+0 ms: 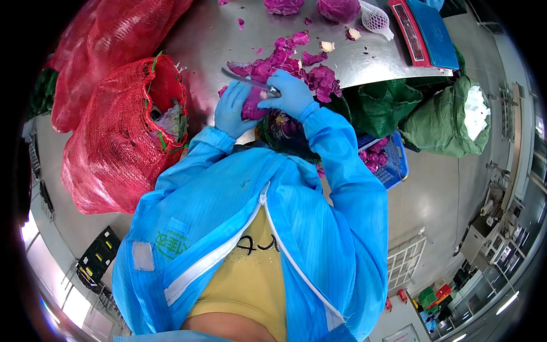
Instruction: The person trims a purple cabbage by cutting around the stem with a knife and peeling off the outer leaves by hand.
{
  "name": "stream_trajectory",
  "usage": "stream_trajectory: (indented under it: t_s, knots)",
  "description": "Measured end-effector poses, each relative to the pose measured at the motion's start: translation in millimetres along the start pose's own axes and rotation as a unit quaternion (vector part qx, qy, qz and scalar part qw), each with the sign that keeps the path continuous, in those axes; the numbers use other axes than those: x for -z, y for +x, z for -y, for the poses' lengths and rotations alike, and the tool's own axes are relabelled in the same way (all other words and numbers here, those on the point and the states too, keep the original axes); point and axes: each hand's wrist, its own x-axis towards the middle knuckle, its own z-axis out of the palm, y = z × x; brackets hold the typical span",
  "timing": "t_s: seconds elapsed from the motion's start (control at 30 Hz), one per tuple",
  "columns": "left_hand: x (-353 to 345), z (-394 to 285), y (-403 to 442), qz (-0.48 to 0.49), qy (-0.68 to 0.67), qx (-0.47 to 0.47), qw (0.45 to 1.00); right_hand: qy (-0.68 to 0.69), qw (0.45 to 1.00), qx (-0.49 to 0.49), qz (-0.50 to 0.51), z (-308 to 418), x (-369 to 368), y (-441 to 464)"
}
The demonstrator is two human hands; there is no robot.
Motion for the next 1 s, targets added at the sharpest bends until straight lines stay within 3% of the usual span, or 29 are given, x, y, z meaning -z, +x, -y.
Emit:
stream_trajectory:
  t_s: [0.07,0.13,0.17,0.3,0.43,0.63,0.93,1.0]
  knots:
    - [3.8,-4.7,4.8,-0.004,-0.014,0.022,1.000,-0.006,1.000,-0.028,-0.011,-6.3,-12.8,-8.1]
    - [7.2,-9.0,7.8,0.017,-0.003,0.027,0.999,0.260,0.948,-0.149,-0.110,-3.5,-26.3,-14.2]
    - [9.5,-11.6,9.4,0.015,-0.002,0.031,0.999,0.328,0.923,-0.131,-0.153,-3.2,-31.2,-16.9]
    - [10.4,-25.0,16.5,0.059,0.055,-0.001,0.997,0.352,0.883,-0.241,-0.194,2.3,-38.2,-23.2]
    - [-1.4,-29.7,16.1,0.035,0.059,-0.022,0.997,0.464,0.832,-0.256,-0.165,3.7,-24.0,-34.9]
    - [-29.9,-49.1,8.9,-0.078,0.270,-0.048,0.958,0.432,0.844,-0.283,-0.148,-11.6,-18.2,-46.7]
    - [-43.8,-52.7,2.1,-0.099,0.292,-0.065,0.949,0.333,0.879,-0.309,-0.142,-16.0,-11.0,-46.9]
    - [-44.1,-50.9,1.7,-0.109,0.289,-0.069,0.949,0.248,0.914,-0.277,-0.164,-16.4,-14.3,-44.0]
